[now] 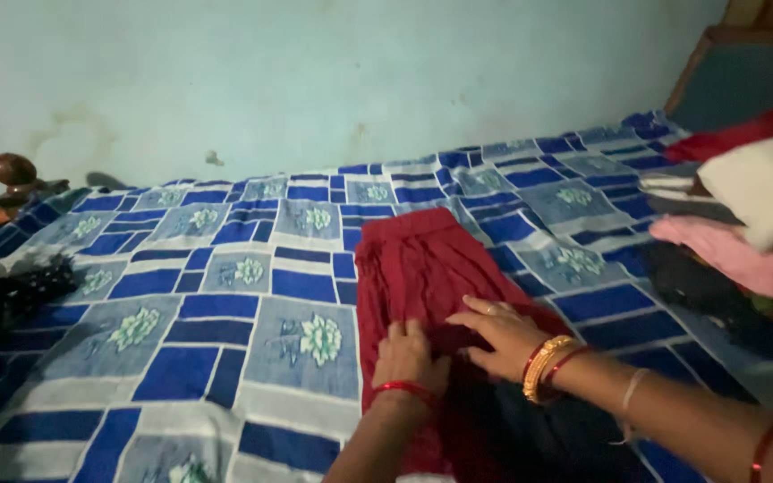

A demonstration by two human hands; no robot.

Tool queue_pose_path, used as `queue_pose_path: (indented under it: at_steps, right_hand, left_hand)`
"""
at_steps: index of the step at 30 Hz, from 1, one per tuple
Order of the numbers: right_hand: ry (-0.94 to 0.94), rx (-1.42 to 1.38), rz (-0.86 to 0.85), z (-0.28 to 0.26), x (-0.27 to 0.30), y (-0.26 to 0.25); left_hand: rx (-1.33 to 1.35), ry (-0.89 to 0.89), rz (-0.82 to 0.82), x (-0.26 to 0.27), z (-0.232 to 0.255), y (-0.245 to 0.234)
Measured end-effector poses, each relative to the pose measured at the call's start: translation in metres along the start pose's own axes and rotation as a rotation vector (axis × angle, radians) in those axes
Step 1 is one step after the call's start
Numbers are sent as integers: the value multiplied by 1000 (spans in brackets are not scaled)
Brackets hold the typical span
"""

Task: The person folds several garments on a bed, including a brown cloth, a maroon top, a green cloth, and a red garment. Each item is smoothed, folded into a compact shape, and placed on a growing pile on the bed.

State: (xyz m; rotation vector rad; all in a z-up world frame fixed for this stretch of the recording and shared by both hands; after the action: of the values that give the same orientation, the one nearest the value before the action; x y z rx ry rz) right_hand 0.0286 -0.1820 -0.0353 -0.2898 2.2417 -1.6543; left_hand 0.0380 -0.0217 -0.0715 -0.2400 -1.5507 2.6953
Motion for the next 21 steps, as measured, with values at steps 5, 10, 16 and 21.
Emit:
queue_pose_path:
  at_steps: [5,10,16,21]
  right_hand:
    - [-69,-103,-82,-38,62,7]
    - [-84,-83,81,-49,87,24]
    - [291,39,570,-4,124,10]
    - [600,-192,646,57,156,10]
  left_hand:
    - [109,-84,-110,55,-13,-18]
    - [55,-158,-171,104,8,-30]
    - [-114,-248,62,161,32,-60]
    - [34,-429,-57,178,25,-50]
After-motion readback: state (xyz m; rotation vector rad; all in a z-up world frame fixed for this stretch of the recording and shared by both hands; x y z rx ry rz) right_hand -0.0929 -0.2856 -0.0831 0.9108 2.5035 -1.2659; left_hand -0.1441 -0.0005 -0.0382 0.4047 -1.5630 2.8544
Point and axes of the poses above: each hand's wrist, its own x-axis away from the middle knuckle, its own y-axis out of the palm, z = x × y, the point moved 7 cm from there along -x, towards the middle knuckle, and after that the axes turned 4 degrees about -y, right-handed, at the moved point
